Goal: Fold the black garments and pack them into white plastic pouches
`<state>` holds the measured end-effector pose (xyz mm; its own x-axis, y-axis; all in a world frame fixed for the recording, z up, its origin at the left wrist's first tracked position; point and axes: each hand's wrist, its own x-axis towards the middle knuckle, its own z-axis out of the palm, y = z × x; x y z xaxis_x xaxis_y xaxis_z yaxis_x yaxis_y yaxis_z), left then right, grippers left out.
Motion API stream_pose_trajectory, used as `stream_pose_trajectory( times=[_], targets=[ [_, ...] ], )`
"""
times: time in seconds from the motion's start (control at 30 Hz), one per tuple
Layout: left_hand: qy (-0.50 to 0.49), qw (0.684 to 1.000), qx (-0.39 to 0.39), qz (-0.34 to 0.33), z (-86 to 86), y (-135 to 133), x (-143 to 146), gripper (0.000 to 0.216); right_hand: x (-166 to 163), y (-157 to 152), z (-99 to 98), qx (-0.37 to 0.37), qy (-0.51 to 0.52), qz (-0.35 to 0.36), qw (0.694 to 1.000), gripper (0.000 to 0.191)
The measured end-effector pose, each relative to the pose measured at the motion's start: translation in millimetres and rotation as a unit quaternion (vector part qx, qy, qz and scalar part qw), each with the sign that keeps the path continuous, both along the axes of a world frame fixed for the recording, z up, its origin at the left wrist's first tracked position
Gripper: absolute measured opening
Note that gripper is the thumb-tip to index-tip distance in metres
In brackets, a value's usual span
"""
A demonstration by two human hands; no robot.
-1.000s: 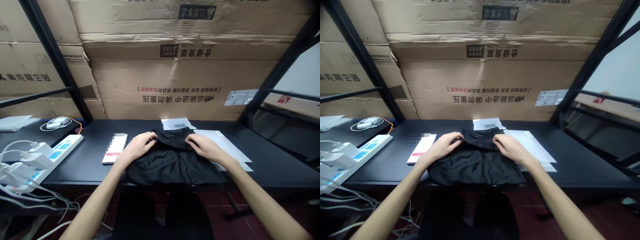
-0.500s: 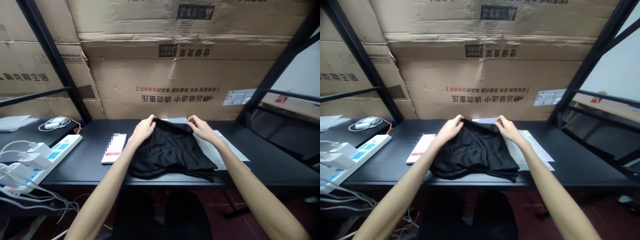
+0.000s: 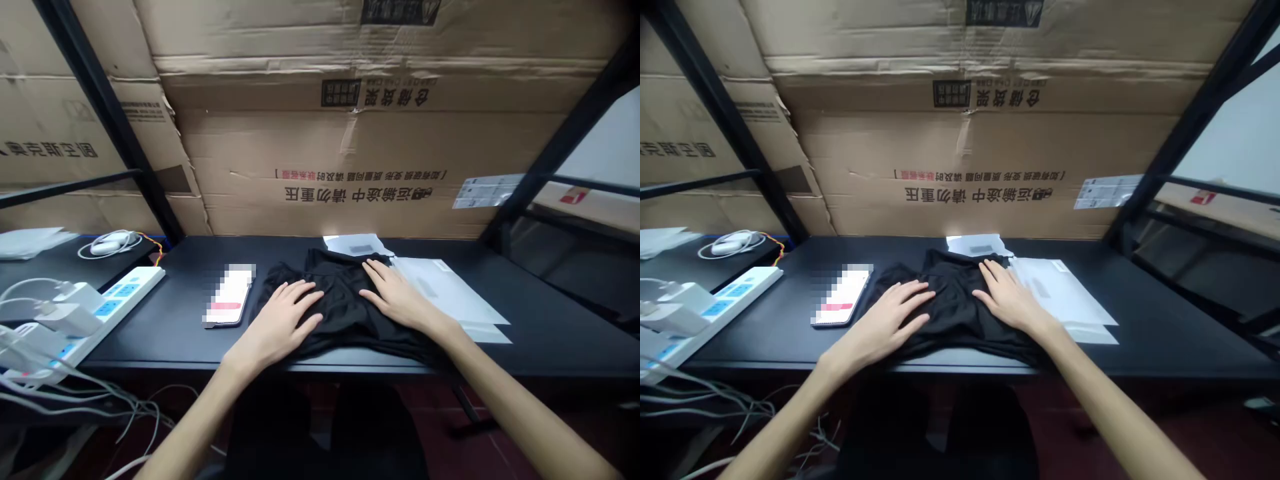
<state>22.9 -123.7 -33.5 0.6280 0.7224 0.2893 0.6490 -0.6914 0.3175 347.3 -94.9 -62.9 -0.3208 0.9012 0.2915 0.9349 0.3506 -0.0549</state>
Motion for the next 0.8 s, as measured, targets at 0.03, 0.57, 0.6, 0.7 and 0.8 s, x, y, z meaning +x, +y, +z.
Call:
stream_pose_trajectory(
  times=[0.03, 0.57, 0.6, 0.7, 0.8],
  targets=[
    [-0.002, 1.000, 0.001, -0.016, 1.1, -3.3, -2.8, 0.044, 0.9, 5.2, 0.0, 0.010, -0.007, -0.009, 1.000, 0.076],
    [-0.215, 0.975, 0.045, -0.023, -15.0, -16.7, -25.7, 0.020, 6.9, 52.7, 18.7, 0.069, -0.030, -0.082, 0.994, 0.041],
    [-0.215, 0.975, 0.045, -0.025, -15.2, -17.7, -25.7, 0.019, 7.3, 55.3, 21.3, 0.067, -0.026, -0.087, 0.994, 0.040],
    [-0.179, 0.982, 0.048, -0.035, -13.7, -21.9, -26.4, 0.019, 9.5, 58.8, 23.0, 0.060, -0.015, -0.089, 0.994, 0.037],
    [-0.135, 0.989, 0.039, -0.044, -6.2, -25.5, -27.1, 0.019, 12.5, 52.8, 20.4, 0.056, -0.004, -0.087, 0.995, 0.041]
  ],
)
